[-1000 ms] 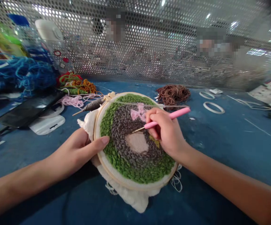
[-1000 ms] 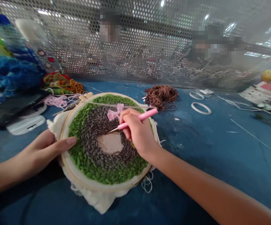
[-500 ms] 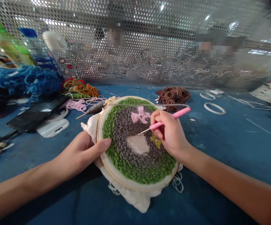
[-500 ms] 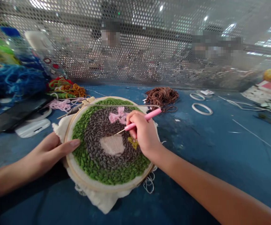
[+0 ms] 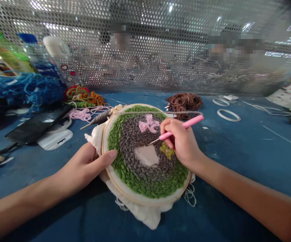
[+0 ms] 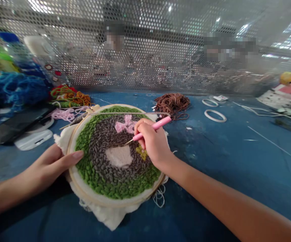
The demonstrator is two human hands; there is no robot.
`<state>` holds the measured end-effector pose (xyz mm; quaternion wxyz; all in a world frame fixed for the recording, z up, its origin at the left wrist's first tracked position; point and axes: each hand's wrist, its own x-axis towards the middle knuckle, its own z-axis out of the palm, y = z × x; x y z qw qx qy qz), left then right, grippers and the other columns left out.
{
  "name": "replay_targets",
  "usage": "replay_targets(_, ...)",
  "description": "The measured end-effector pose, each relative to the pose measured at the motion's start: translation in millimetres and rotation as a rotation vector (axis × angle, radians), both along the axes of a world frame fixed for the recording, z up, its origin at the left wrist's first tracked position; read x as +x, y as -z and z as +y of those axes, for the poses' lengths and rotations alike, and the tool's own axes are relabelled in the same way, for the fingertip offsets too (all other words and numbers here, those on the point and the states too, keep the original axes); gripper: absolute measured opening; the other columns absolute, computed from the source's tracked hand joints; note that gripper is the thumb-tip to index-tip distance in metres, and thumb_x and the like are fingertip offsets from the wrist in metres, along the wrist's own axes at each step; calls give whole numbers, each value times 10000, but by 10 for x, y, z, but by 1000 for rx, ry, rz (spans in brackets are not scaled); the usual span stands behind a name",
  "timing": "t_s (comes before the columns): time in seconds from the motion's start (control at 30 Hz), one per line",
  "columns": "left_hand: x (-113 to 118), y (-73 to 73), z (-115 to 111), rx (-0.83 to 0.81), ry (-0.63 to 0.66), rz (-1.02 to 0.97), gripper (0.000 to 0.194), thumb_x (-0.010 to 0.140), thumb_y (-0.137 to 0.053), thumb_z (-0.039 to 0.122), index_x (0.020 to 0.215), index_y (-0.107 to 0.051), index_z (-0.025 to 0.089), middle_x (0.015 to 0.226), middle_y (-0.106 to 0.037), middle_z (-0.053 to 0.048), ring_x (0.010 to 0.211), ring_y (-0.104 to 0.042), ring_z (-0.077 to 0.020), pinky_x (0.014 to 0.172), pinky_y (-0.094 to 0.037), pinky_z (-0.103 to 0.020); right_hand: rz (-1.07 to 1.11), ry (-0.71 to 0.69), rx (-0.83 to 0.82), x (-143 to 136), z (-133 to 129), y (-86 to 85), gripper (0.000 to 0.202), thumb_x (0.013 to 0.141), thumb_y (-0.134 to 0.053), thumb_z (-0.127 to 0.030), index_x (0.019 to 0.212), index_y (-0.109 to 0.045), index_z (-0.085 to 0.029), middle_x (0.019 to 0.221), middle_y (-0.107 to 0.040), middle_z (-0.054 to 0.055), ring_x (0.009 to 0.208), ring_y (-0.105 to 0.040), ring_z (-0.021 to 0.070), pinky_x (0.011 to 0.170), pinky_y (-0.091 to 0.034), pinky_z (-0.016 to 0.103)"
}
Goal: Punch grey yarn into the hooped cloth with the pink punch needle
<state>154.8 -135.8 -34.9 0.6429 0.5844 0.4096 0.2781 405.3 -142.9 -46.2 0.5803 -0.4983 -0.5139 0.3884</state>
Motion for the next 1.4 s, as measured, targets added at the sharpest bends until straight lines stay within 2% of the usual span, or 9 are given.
replay_targets(0.17, -2, 9, 1, -11, 7, -15, 254, 755, -795, 319, 976, -768, 197, 913, -825, -10, 785, -763, -241, 667, -630, -226, -533, -226, 76, -81, -101, -51, 135, 812, -519, -211, 690, -576, -201, 539, -490, -51, 501, -434, 98, 513, -304, 262)
replay_targets(0.23, 0, 9, 1, -9, 12, -24, 265, 764, -788, 323, 996, -763, 196, 921, -824, -13, 830, -764, -253, 706, -633, -239, -515, -231, 50, -81, -95, -48, 140, 827, -505, -214, 704, -571, -204, 518, -464, -60, 483, -418, 96, 506, -299, 262)
replay_targets(0.43, 5, -6, -1, -14, -21, 10, 312, 757, -793, 331, 1033, -748, 193, 858, -821, -17, 722, -756, -231, 610, -612, -218, -93, 76, 19, 2, -26, -24, 179, 788, -443, -217, 616, -492, -221, 421, -378, -80, 358, -286, 79, 388, -184, 262)
replay_targets(0.67, -22, -15, 6, 13, 21, 74, 224, 768, -767, 360, 910, -769, 187, 837, -815, -46, 736, -740, -241, 662, -617, -242, -655, -231, 99, -56, -120, -58, 164, 885, -486, -193, 731, -541, -210, 622, -511, -38, 550, -448, 107, 537, -314, 271)
replay_targets(0.73, -26, -8, 10, 21, 24, 85, 226, 769, -764, 379, 898, -769, 194, 828, -813, -48, 738, -737, -247, 656, -615, -251, -577, -245, 37, -45, -87, -53, 153, 872, -489, -196, 733, -550, -211, 563, -478, -53, 493, -402, 99, 501, -292, 264)
replay_targets(0.9, -2, -7, 9, 7, 3, 57, 178, 768, -769, 359, 848, -770, 200, 714, -783, -5, 676, -709, -217, 630, -595, -227, 56, -10, -26, 56, 43, -2, 211, 785, -450, -207, 577, -482, -227, 356, -311, -90, 316, -229, 79, 357, -154, 250)
replay_targets(1.0, 3, -24, -4, 33, -4, 80, 155, 768, -760, 357, 765, -761, 202, 621, -744, 24, 623, -676, -187, 598, -568, -195, 7, 10, -11, 51, 17, 7, 211, 778, -456, -204, 570, -487, -220, 395, -369, -74, 334, -262, 74, 364, -168, 245)
replay_targets(1.17, -21, -44, -27, 95, 55, 127, 147, 806, -697, 311, 794, -758, 178, 727, -782, 31, 694, -700, -184, 613, -554, -163, -510, -174, 131, -28, -90, -29, 164, 801, -518, -193, 639, -544, -201, 550, -504, -35, 496, -426, 94, 487, -303, 250)
replay_targets(1.4, 4, -53, -40, 48, 38, 46, 144, 779, -704, 259, 905, -740, 200, 797, -809, 29, 776, -745, -235, 671, -606, -222, 133, 1, 4, 79, 25, -14, 201, 733, -475, -199, 533, -479, -219, 393, -361, -81, 293, -235, 58, 329, -124, 243)
